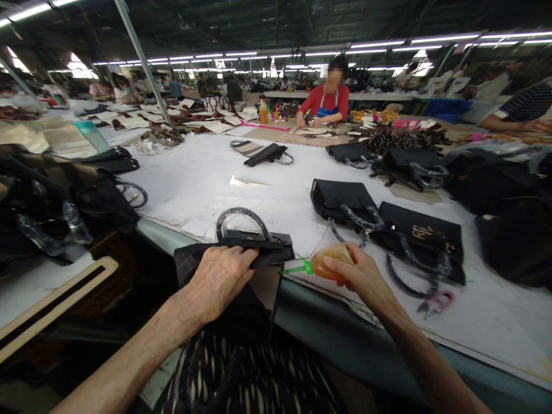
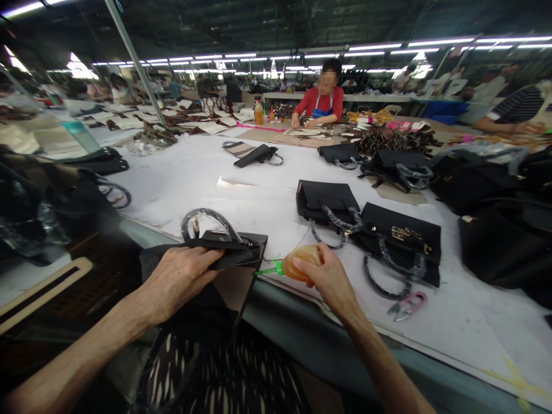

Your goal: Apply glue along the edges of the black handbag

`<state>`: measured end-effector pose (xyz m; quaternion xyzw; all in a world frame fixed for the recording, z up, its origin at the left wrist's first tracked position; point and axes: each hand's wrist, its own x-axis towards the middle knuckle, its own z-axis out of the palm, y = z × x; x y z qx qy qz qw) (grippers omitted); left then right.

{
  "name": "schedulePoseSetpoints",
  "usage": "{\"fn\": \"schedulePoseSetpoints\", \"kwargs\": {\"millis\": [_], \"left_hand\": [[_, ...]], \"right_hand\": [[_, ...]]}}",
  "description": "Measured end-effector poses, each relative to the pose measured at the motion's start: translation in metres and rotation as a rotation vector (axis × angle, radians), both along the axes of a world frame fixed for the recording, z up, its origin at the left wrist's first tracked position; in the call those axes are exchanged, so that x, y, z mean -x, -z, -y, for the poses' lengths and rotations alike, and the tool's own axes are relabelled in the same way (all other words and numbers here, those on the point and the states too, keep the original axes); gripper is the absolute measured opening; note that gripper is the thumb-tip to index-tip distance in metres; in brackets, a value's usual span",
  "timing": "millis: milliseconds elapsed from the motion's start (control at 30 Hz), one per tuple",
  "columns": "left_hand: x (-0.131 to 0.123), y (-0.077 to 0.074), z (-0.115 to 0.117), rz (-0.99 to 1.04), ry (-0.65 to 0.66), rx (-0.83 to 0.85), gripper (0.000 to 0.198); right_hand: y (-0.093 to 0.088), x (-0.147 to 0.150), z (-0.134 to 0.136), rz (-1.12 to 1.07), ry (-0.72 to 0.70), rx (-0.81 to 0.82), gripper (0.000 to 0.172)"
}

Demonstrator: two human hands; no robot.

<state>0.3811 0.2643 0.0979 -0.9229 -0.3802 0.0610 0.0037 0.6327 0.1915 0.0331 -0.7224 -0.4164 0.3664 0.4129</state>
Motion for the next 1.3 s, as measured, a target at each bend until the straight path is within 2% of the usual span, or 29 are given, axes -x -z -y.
{"fn": "schedulePoseSetpoints", "kwargs": {"millis": [333, 733, 1033, 1300], "left_hand": [[0.004, 0.005, 0.003, 0.024, 0.017, -0.01, 0.017], [0.006, 0.013, 0.003, 0.038, 0.032, -0.067, 0.014], [0.006, 0.014, 0.003, 0.038, 0.031, -0.081, 0.016], [0.006, 0.015, 0.002, 0.03, 0.02, -0.076, 0.019]], "right_hand": [[-0.001, 0.003, 0.009, -0.002, -0.062, 0.002, 0.031], [-0.002, 0.011, 0.022, 0.036, -0.115, 0.016, 0.034], [-0.01, 0.018, 0.032, -0.014, -0.129, 0.081, 0.034], [-0.006, 0.02, 0.038, 0.02, -0.167, 0.051, 0.031]]}}
